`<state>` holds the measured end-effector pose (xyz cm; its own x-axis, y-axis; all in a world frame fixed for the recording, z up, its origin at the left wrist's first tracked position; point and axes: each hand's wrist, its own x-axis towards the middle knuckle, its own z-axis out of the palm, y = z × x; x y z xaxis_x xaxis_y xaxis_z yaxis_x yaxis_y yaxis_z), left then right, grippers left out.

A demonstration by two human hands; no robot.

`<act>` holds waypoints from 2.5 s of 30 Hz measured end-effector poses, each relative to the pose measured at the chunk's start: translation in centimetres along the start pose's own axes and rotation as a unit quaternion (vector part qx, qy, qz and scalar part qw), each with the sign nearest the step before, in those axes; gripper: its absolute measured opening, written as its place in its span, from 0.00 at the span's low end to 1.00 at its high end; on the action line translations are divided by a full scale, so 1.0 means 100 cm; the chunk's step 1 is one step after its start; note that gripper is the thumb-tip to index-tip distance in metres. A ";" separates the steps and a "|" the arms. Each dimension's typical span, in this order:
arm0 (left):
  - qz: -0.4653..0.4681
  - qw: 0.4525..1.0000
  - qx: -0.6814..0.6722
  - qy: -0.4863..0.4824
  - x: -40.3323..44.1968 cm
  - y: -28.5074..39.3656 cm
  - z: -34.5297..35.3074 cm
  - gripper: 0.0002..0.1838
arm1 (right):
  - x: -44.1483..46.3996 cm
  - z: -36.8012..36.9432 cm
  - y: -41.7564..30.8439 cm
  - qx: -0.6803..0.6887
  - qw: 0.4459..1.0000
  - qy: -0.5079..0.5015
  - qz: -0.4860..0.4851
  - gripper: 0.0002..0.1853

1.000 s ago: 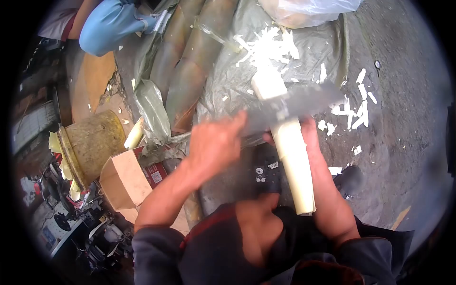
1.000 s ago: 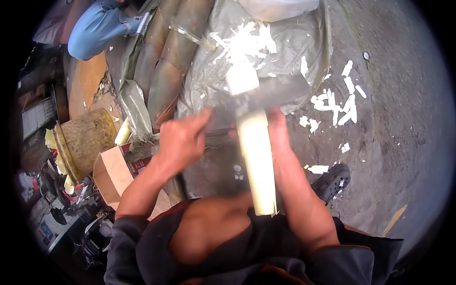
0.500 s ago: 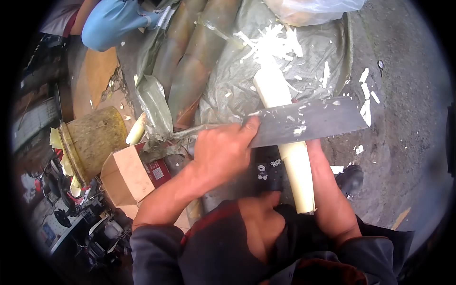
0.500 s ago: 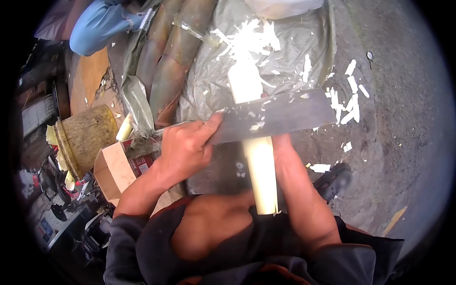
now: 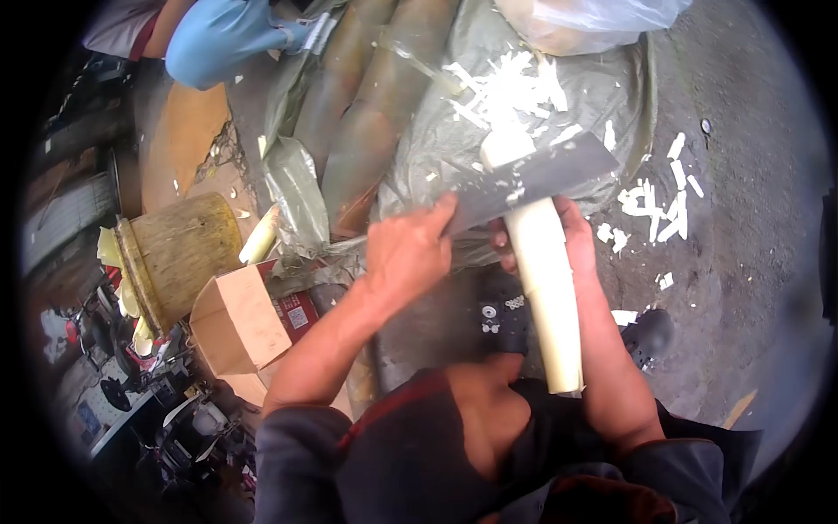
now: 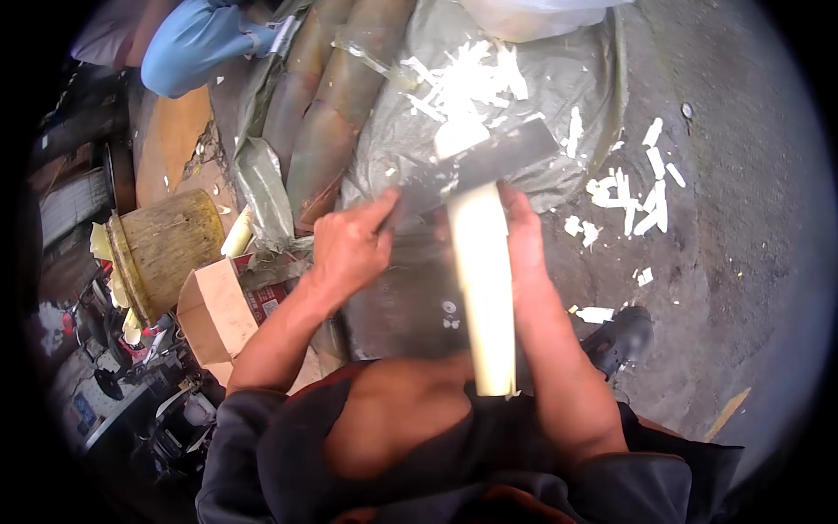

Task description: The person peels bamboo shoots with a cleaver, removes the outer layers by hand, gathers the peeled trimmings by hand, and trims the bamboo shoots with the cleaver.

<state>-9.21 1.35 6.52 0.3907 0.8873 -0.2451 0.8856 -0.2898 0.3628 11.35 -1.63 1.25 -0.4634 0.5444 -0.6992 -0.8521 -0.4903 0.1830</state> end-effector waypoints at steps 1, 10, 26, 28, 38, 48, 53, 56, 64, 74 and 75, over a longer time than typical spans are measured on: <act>0.000 1.000 0.000 -0.004 -0.004 0.003 -0.004 0.24 | 0.002 -0.002 -0.001 -0.002 1.000 -0.002 -0.004 0.26; 0.041 0.998 -0.048 0.011 -0.033 0.019 -0.006 0.32 | 0.006 -0.020 0.008 0.007 0.996 0.082 -0.042 0.30; 0.026 0.995 0.006 0.094 0.031 0.016 0.042 0.21 | 0.006 0.003 -0.011 -0.110 0.988 0.052 -0.094 0.31; -0.002 0.998 0.018 0.060 0.044 0.009 0.045 0.15 | 0.004 0.002 -0.008 -0.084 0.994 0.041 -0.057 0.30; 0.039 0.998 -0.023 0.048 0.013 0.019 0.020 0.20 | 0.006 -0.023 -0.012 -0.085 0.994 -0.026 -0.063 0.27; 0.022 0.996 0.087 -0.001 0.049 -0.024 0.025 0.21 | 0.002 -0.009 0.001 -0.107 0.994 0.023 0.015 0.30; 0.079 0.997 -0.003 0.006 0.008 0.007 -0.002 0.22 | 0.000 -0.011 0.001 -0.073 0.997 0.039 0.010 0.30; 0.075 0.997 -0.004 -0.017 -0.006 0.030 -0.020 0.21 | 0.003 -0.011 0.004 -0.011 0.995 0.096 -0.034 0.30; -0.006 0.998 0.057 -0.026 0.040 -0.027 0.022 0.20 | 0.000 -0.017 0.000 -0.123 0.992 0.037 0.013 0.32; 0.037 0.997 0.038 -0.052 0.006 0.013 -0.013 0.21 | -0.002 -0.007 0.008 -0.158 0.985 0.058 -0.038 0.31; 0.025 0.997 0.052 -0.041 0.025 -0.005 0.006 0.21 | -0.002 -0.003 0.009 -0.166 0.983 0.068 -0.031 0.31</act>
<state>-8.54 3.48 5.19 0.4509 0.8396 -0.3029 0.8839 -0.3728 0.2823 10.75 -2.35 1.37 -0.3563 0.4958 -0.7919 -0.7413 -0.6659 -0.0834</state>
